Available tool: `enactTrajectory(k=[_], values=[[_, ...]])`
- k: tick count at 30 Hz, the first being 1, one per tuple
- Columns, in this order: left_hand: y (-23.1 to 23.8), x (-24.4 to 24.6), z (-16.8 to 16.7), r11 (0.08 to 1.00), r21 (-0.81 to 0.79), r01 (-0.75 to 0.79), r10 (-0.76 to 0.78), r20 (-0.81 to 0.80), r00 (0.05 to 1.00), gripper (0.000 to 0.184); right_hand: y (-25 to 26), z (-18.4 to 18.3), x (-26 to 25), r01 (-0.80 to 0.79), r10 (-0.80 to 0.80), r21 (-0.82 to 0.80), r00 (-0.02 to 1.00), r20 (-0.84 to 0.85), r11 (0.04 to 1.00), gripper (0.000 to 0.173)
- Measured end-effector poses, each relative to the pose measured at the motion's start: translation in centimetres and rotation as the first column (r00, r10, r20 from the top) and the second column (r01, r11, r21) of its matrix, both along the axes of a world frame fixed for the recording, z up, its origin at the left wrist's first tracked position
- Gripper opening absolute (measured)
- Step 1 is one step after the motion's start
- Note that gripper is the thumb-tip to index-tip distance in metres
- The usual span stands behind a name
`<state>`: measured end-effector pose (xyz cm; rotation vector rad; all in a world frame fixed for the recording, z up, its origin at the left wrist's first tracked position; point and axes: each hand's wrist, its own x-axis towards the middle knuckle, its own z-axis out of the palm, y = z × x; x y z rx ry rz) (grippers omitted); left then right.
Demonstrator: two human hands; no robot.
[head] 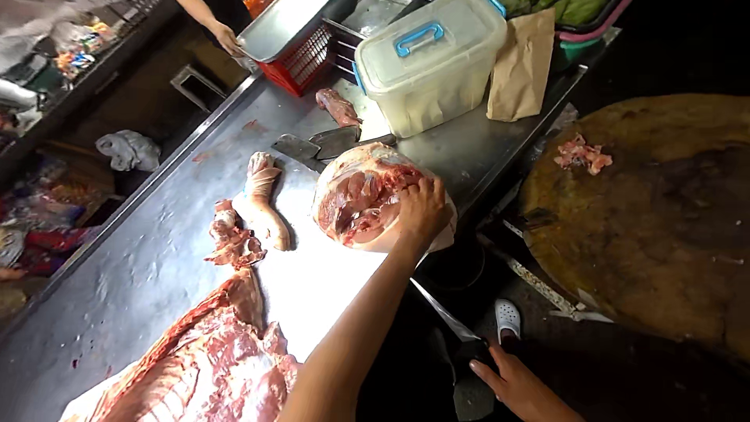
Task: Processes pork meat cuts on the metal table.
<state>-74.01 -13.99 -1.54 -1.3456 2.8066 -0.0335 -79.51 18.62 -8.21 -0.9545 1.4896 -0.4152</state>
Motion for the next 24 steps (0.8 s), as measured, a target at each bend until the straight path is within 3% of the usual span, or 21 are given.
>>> enactTrajectory(k=[3,8,11,15,19,22,24], values=[[0.0,-0.8,1.0,0.983,0.158,0.097,-0.113,0.098,0.989,0.068,-2.0,1.7,4.2,0.086,-0.084,-0.04,0.996,0.034,0.996,0.061],[-1.6,-1.4,1.5,0.954,0.249,0.165,-0.22,0.212,0.952,0.07,-5.2,2.4,7.7,0.134,-0.13,-0.048,0.989,0.069,0.99,0.057],[-2.1,-1.7,1.0,0.953,0.237,0.188,-0.247,0.255,0.935,0.068,-5.5,1.4,8.5,0.157,-0.153,-0.086,0.987,0.05,0.984,0.057],[-2.0,-1.3,1.0,0.955,0.212,0.209,-0.264,0.283,0.922,0.069,-4.1,-0.5,9.5,0.239,-0.254,-0.285,0.967,-0.016,0.928,0.059],[-1.8,-2.0,0.8,0.952,0.201,0.232,-0.288,0.317,0.904,0.074,-5.9,-1.5,9.4,0.256,-0.27,-0.267,0.963,-0.018,0.929,0.06],[-2.3,-2.1,2.2,0.906,0.272,0.326,-0.381,0.185,0.906,0.08,-7.2,-1.5,9.5,0.278,-0.288,-0.216,0.957,-0.017,0.936,0.063],[-1.9,0.4,5.7,0.873,0.257,0.415,-0.388,-0.15,0.909,0.068,-7.3,-1.8,9.7,0.316,-0.318,-0.181,0.948,0.02,0.931,0.064]])
